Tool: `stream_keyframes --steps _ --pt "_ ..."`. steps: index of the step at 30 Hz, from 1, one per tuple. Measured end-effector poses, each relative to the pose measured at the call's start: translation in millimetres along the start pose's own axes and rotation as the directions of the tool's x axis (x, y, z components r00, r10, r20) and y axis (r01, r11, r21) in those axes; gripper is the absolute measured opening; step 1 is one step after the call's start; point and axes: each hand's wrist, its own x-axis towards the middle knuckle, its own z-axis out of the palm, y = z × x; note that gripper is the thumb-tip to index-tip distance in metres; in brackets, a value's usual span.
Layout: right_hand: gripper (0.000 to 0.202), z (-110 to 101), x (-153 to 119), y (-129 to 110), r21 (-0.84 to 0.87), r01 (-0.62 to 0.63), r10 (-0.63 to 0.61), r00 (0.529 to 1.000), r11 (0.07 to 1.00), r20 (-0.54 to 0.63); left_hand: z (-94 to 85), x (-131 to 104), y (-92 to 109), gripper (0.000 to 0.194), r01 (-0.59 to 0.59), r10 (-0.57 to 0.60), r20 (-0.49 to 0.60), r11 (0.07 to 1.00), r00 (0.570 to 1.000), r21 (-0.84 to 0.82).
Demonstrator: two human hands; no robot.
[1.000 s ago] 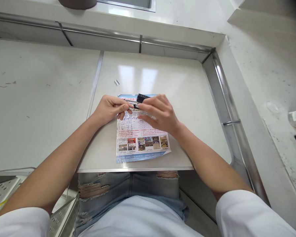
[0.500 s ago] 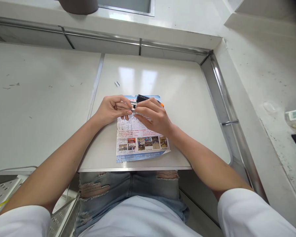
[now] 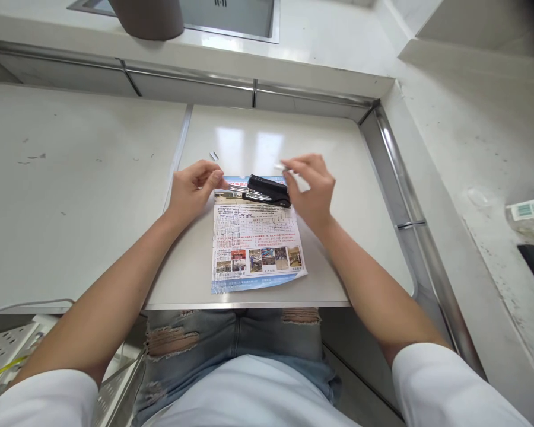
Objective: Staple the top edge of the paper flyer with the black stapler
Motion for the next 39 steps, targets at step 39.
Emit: stream_keyframes --steps 39 --pt "0.036 1.4 10.5 76.0 -0.204 -0.305 0.323 0.945 0.930 0.057 -9.3 18.5 -36.4 0.056 -0.145 -0.113 0.282 0.645 0.953 0.750"
